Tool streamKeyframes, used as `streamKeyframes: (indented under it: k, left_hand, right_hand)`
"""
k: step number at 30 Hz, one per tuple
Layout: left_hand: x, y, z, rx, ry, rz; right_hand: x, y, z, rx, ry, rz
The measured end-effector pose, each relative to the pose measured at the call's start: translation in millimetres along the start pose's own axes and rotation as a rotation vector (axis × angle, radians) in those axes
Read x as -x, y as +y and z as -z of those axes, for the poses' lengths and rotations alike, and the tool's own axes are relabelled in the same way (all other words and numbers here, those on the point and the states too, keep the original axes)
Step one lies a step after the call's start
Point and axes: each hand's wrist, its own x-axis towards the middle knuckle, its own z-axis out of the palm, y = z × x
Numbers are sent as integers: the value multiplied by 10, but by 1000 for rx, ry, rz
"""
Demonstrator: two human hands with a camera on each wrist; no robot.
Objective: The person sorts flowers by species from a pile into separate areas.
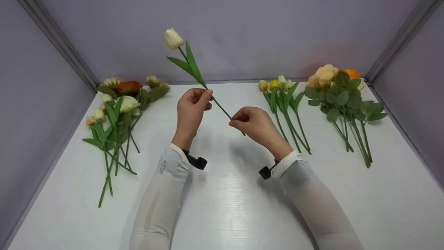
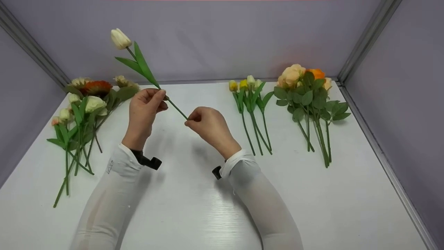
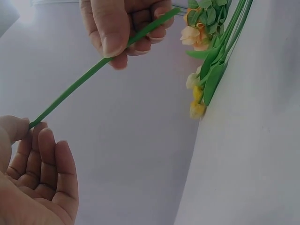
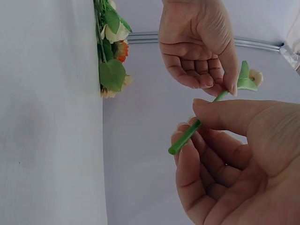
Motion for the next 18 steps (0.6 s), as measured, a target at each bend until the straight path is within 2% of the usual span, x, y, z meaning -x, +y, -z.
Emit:
streamKeyframes:
  k: [6, 9, 11, 15, 18]
  left_hand:
    - [22, 6, -70, 41, -27, 12]
    - [54, 30, -121, 51, -90, -2]
    - [87, 59, -166, 21, -161, -20]
    - [197, 135, -280, -168, -314, -79]
    - [305, 156, -389, -399, -431, -154]
  right_hand:
    - [36, 11, 37, 17, 30, 28]
    - [87, 47, 108, 33, 44, 15]
    - [125, 93, 186, 40, 56, -3]
    - [188, 235, 418, 63, 95, -47]
    - [224, 383, 636, 92, 126, -99]
